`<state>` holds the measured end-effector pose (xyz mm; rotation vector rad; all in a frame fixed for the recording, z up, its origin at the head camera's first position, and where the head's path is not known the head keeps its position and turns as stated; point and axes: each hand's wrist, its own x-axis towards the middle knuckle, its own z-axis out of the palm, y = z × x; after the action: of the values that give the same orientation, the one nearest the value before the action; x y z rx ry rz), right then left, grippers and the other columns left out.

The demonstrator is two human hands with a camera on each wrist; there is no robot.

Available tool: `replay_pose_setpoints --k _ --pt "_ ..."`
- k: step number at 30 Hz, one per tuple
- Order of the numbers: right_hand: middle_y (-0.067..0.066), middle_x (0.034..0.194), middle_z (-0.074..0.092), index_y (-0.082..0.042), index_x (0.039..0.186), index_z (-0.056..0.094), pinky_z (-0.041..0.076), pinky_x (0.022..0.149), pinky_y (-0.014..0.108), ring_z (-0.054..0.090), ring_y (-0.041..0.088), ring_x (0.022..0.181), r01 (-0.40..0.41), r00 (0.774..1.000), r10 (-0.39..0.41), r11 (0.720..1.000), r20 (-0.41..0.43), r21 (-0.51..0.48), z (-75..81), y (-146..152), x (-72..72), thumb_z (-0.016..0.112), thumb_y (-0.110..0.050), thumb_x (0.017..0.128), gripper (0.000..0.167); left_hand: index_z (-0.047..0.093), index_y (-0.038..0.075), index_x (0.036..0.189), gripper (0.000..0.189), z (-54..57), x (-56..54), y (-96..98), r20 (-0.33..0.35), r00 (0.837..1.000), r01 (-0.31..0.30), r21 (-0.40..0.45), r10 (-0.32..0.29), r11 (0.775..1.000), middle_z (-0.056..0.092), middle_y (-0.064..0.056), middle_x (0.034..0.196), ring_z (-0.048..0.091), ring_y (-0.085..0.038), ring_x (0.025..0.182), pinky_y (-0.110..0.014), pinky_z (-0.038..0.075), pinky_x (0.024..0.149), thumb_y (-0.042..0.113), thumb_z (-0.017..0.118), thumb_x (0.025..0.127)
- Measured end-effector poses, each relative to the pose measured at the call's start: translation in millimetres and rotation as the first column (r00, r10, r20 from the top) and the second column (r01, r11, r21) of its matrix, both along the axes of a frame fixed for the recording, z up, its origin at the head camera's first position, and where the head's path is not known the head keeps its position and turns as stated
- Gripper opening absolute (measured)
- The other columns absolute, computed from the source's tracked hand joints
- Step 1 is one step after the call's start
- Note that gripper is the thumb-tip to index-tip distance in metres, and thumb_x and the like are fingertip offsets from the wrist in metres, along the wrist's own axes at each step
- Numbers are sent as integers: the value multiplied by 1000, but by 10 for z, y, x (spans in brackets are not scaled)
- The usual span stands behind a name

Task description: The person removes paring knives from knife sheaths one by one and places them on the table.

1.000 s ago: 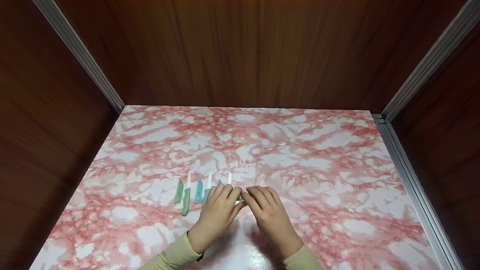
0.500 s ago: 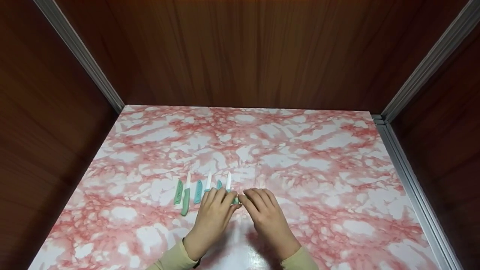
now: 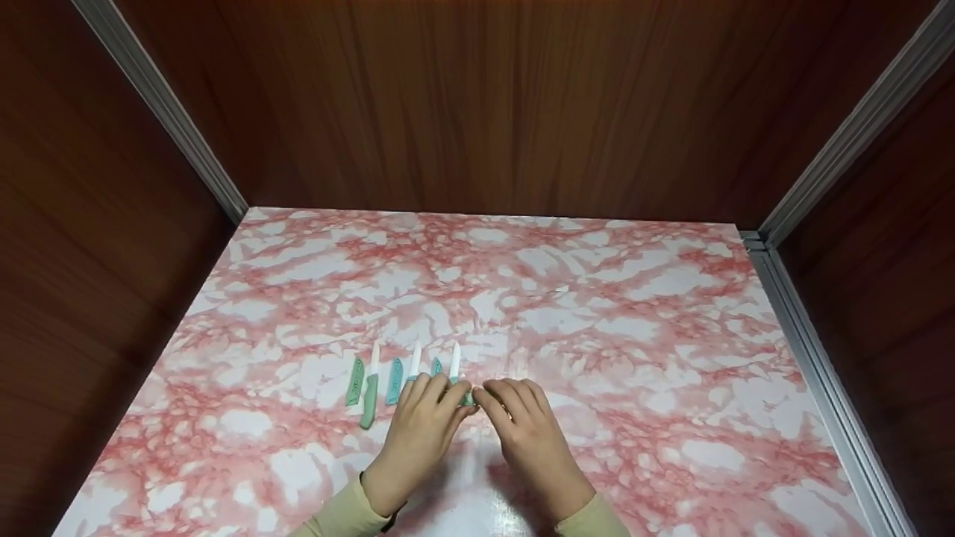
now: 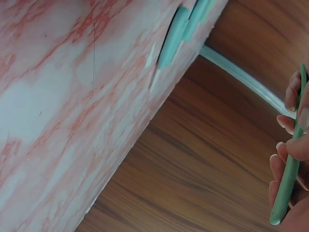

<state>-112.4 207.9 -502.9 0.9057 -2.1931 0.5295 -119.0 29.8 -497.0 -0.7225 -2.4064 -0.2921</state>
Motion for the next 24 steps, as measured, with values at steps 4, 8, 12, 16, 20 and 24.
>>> replay_pose_setpoints --k 4,8,12,16,20,24 --pt "9 114 61 -3 113 65 38 92 34 57 24 101 -5 1000 5 1000 -3 -2 5 7 -3 33 -12 105 34 63 17 100 32 -1 -9 -5 -2 1000 15 25 -15 1000 46 3 80 34 -13 69 -24 33 64 40 68 78" --pt "9 112 61 -2 113 65 39 92 34 57 24 100 -10 1000 10 1000 -15 -8 14 9 -8 33 -11 104 34 64 18 101 30 13 -14 -16 16 999 34 35 -34 999 46 3 80 33 -13 69 -23 31 64 39 67 80" --pt "9 111 61 -2 113 65 39 92 34 57 24 99 -7 1000 7 1000 -23 -3 21 9 -10 33 -11 104 35 64 18 101 28 17 -16 -27 27 998 47 38 -48 998 46 3 80 31 -13 70 -23 30 64 39 66 82" --pt "9 111 61 -2 113 65 38 92 34 57 24 99 -1 1000 1 1000 -20 10 23 16 -12 32 -11 105 35 64 19 102 28 26 -10 -33 14 998 56 43 -57 997 45 4 80 30 -12 70 -23 30 64 39 65 82" --pt "8 112 61 -3 113 65 37 94 34 57 23 100 -11 1000 11 1000 -4 16 27 28 -8 31 -12 105 36 63 20 100 29 26 -20 -37 -17 998 67 37 -66 997 43 4 79 30 -12 69 -22 29 63 41 64 81" --pt "8 111 60 -3 113 65 37 94 34 57 23 100 -16 1000 16 1000 -5 14 29 30 -7 31 -12 105 35 62 20 101 28 20 -19 -41 -3 998 68 28 -68 997 43 4 79 29 -12 69 -22 28 63 41 62 83"
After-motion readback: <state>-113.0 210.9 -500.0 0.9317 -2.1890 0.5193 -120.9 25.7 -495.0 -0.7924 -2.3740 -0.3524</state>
